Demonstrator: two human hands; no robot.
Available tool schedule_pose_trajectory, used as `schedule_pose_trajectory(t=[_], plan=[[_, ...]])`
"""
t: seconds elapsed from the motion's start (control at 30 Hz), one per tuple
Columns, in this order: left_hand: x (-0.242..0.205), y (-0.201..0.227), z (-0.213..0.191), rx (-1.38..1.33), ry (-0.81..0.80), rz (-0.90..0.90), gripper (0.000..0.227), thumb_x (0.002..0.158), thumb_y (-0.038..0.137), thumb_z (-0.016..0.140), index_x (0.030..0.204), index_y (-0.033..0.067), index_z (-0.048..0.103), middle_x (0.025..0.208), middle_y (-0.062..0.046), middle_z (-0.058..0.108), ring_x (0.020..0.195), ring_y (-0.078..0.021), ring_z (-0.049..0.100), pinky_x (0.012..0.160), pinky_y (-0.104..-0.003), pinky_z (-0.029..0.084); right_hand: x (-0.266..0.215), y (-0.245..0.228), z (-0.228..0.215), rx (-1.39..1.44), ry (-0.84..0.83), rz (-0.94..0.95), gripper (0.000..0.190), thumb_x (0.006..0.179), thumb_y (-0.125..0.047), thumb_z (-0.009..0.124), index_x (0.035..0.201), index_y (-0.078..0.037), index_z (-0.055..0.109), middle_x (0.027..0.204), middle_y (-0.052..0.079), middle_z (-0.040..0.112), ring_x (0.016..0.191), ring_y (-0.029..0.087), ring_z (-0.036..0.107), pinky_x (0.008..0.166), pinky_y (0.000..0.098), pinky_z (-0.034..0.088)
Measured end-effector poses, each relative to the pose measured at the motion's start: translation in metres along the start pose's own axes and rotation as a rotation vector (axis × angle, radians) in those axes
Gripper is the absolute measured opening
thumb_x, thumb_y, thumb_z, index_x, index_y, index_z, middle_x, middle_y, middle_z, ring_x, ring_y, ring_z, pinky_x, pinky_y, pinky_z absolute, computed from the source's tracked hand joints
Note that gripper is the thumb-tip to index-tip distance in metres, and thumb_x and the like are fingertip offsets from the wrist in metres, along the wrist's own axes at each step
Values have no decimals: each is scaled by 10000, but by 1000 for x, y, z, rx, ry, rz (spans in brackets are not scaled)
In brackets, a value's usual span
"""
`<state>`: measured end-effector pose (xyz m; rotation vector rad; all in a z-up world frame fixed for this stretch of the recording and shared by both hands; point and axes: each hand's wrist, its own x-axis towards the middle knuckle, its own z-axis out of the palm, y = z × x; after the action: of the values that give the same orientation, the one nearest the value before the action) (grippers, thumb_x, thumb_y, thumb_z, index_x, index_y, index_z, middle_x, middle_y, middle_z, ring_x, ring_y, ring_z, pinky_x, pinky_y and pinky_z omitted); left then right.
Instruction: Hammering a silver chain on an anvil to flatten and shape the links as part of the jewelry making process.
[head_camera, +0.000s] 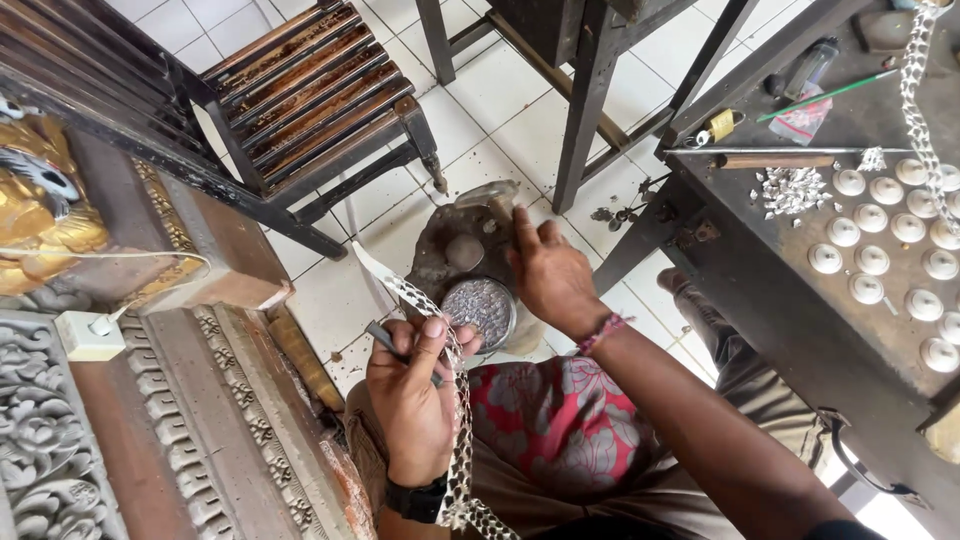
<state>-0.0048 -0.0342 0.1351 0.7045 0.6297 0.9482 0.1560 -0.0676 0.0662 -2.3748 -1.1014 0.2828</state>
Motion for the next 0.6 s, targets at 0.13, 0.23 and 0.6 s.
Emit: schedule_pose_trajectory(t=[0.13,0.23,0.6], plan=[[-7,4,3,-55,-154,-62,222,795,-22,566,673,119,445,737,-96,627,653,-247,599,613,-389,513,-4,-6,19,-205,-134,-54,570,897,-197,420,1403,-132,167,974,201,424,688,279,482,510,368,483],[-9,1,6,-126,-273,-96,204,817,-36,535,683,101,465,767,-100,636,674,-256,600,618,-382,513,-8,-4,22,-235,-130,-138,623,839,-78,439,1405,-158,192,956,181,398,769,290,443,563,399,478],[-32,-7,27,-201,-298,-220,300,798,-43,553,666,133,348,703,-106,564,632,-269,540,550,-352,384,-26,29,20,-82,19,-314,472,836,-113,430,1296,-20,387,974,193,462,808,327,451,587,458,457]])
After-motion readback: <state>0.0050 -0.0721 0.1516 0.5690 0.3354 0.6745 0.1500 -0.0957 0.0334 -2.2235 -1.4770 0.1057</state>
